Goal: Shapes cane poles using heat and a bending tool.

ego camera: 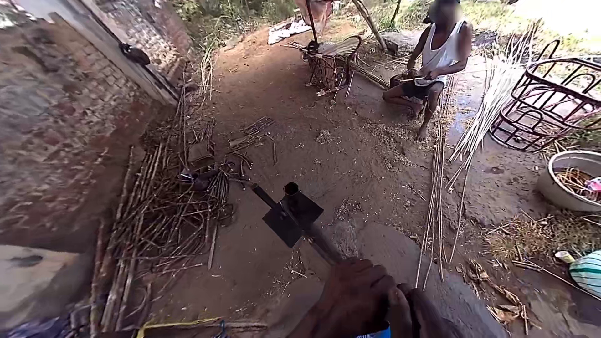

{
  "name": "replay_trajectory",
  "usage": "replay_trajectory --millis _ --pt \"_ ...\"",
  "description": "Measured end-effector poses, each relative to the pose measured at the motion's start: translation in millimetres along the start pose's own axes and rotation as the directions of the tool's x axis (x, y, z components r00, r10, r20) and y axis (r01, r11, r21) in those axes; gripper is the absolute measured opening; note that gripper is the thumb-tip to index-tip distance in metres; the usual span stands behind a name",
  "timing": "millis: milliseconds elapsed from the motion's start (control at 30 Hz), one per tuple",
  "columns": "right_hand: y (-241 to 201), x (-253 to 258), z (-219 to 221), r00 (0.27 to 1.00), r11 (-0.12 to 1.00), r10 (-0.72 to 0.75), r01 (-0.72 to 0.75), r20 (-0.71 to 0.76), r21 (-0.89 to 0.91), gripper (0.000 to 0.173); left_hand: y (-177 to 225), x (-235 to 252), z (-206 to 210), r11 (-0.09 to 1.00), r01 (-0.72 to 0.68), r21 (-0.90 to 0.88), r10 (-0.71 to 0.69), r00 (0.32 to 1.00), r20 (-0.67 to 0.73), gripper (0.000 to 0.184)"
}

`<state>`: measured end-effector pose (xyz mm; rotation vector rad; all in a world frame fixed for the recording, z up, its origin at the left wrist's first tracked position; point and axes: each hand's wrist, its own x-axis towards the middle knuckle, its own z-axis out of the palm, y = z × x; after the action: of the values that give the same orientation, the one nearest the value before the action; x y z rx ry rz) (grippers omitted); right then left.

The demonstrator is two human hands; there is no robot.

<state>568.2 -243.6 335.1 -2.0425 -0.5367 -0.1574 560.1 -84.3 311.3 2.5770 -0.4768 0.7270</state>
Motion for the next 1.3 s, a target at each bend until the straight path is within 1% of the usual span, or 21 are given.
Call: replay_trajectory --millis 100,167,267,300,333,400,467,533,600,667,733,800,833,867,933,967,1033,1133,1233,1267,1300 --pt "37 64 9 0.995 0.999 -0.012 0.008 -0.102 -0.046 0.045 -16 50 17 0.989 0.062 0.135 -0.065 0.998 0.021 0.015" --pt "70 147 11 0.996 0.996 0.089 -0.089 -0.012 -0.017 0.049 -40 103 48 0.933 0.233 0.273 -0.232 0.972 -0.038 0.02" --pt "128 255 41 0.944 0.951 0.261 -0.287 0.204 0.113 0.048 -75 170 81 0.732 0.517 0.444 -0.621 0.774 0.122 0.033" --pt "125 257 43 0.944 0.953 0.26 -0.285 0.206 0.104 0.048 -74 173 79 0.716 0.54 0.442 -0.647 0.751 0.13 0.033" --pt "108 244 32 0.958 0.967 0.221 -0.239 0.181 0.084 0.051 -65 167 66 0.753 0.516 0.409 -0.605 0.787 0.122 0.03" --pt "62 152 5 0.993 0.994 0.105 -0.103 0.053 -0.025 0.055 -30 113 32 0.911 0.32 0.259 -0.351 0.933 0.081 0.02" --pt "25 62 11 0.998 0.996 0.038 -0.041 -0.05 -0.078 0.048 -16 52 8 0.982 0.103 0.157 -0.107 0.994 0.019 0.016" --pt "11 19 32 0.994 0.996 0.035 -0.043 -0.104 -0.073 0.044 -7 10 1 0.973 0.134 0.19 -0.131 0.991 -0.03 0.021" --pt "21 42 44 0.99 0.994 0.069 -0.078 -0.125 -0.074 0.045 -11 19 10 0.925 0.251 0.284 -0.246 0.968 -0.054 0.019" --pt "44 109 45 0.982 0.98 0.186 -0.185 0.012 -0.07 0.051 -27 66 29 0.837 0.385 0.389 -0.419 0.908 0.002 0.019" --pt "79 196 52 0.923 0.945 0.323 -0.325 0.21 -0.023 0.052 -57 128 56 0.697 0.513 0.501 -0.639 0.761 0.11 0.03" --pt "101 227 59 0.888 0.928 0.354 -0.373 0.293 0.011 0.05 -67 152 66 0.624 0.574 0.53 -0.744 0.644 0.179 0.033" --pt "90 215 51 0.912 0.946 0.303 -0.323 0.277 0.029 0.052 -60 145 55 0.674 0.557 0.486 -0.698 0.696 0.168 0.032" --pt "71 182 42 0.953 0.973 0.218 -0.23 0.21 0.034 0.055 -49 121 37 0.778 0.485 0.399 -0.571 0.811 0.127 0.028" --pt "32 99 39 0.995 0.996 0.091 -0.091 0.035 -0.002 0.049 -38 61 10 0.925 0.246 0.29 -0.266 0.963 0.033 0.022" --pt "20 65 50 0.998 0.998 0.054 -0.055 -0.045 -0.022 0.044 -39 34 2 0.951 0.166 0.26 -0.174 0.985 0.008 0.023" --pt "10 33 73 0.996 0.997 0.06 -0.063 -0.068 -0.043 0.039 -38 -1 -4 0.948 0.183 0.261 -0.188 0.982 -0.006 0.025" --pt "29 95 86 0.98 0.983 0.179 -0.175 0.092 -0.048 0.045 -55 35 9 0.837 0.369 0.404 -0.419 0.907 0.04 0.021" --pt "65 206 91 0.871 0.944 0.315 -0.33 0.376 -0.027 0.051 -85 116 35 0.58 0.59 0.562 -0.777 0.607 0.166 0.035" --pt "70 217 93 0.863 0.944 0.308 -0.328 0.401 -0.019 0.051 -89 124 39 0.546 0.607 0.577 -0.808 0.563 0.172 0.037" --pt "65 209 90 0.878 0.952 0.283 -0.306 0.386 -0.001 0.051 -86 119 34 0.567 0.595 0.57 -0.789 0.591 0.167 0.035"
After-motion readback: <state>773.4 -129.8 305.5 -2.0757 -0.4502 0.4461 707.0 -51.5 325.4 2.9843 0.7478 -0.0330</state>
